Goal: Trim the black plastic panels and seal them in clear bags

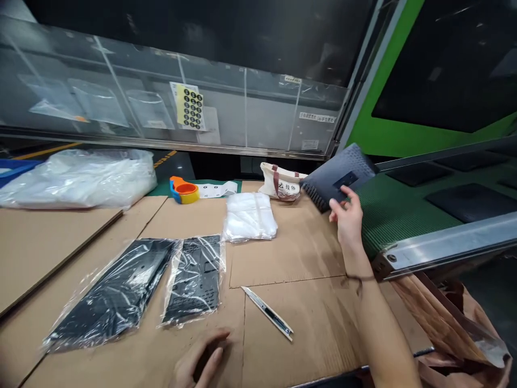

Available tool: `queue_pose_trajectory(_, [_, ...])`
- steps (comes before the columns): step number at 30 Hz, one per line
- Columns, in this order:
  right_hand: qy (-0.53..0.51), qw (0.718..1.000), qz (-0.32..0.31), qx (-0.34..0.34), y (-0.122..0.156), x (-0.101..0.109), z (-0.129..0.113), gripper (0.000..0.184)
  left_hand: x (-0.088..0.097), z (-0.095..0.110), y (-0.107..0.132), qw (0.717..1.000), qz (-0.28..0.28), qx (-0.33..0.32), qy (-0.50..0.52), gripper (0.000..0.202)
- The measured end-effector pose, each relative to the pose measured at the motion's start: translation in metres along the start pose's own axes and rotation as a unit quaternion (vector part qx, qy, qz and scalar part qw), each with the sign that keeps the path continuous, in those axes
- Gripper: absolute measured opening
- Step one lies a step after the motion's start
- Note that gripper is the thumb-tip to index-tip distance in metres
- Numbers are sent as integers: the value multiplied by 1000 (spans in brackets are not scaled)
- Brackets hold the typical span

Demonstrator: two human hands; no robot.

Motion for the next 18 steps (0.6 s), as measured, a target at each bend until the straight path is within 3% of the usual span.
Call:
queue_pose_trajectory(2, [-3, 994, -100, -31, 59, 1, 11, 58, -1, 6, -2, 975, 18, 102, 199, 41])
queue_pose_trajectory(5, [4, 922, -354, -156, 149, 1, 24, 39, -2, 29, -12, 881, 53, 172, 437, 81])
queue_pose_trajectory(7, [31, 852, -478, -211, 192, 5, 24, 32, 0, 45, -18, 833, 116, 249, 480, 75])
queue_pose_trajectory(9, [20, 778, -574, -253, 215, 8, 22, 38, 1, 57, -20, 787, 179, 324, 494, 59])
queue_pose_trajectory(11, [19, 744, -610, -271, 219, 9, 25, 45, 0, 63, -20, 745, 194, 359, 528, 48])
queue_pose_trajectory(13, [113, 777, -578, -222, 210, 9, 39, 43, -5, 60, -17, 705, 173, 362, 585, 46])
queue_pose_trajectory(15, [269, 804, -517, -119, 201, 8, 58, 36, -10, 51, -12, 670, 141, 351, 639, 50])
queue_pose_trajectory(18, [383, 772, -506, -34, 201, 2, 83, 31, -17, 38, -5, 649, 92, 323, 682, 53])
Point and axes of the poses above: each hand's wrist, its own y-axis away from the middle knuckle, its own x-axis out of the back of the hand, z = x × y, the point moved 3 cm from there along -y, towards the middle knuckle, and after that the axes turned 2 degrees about x, right-handed, at the moved point
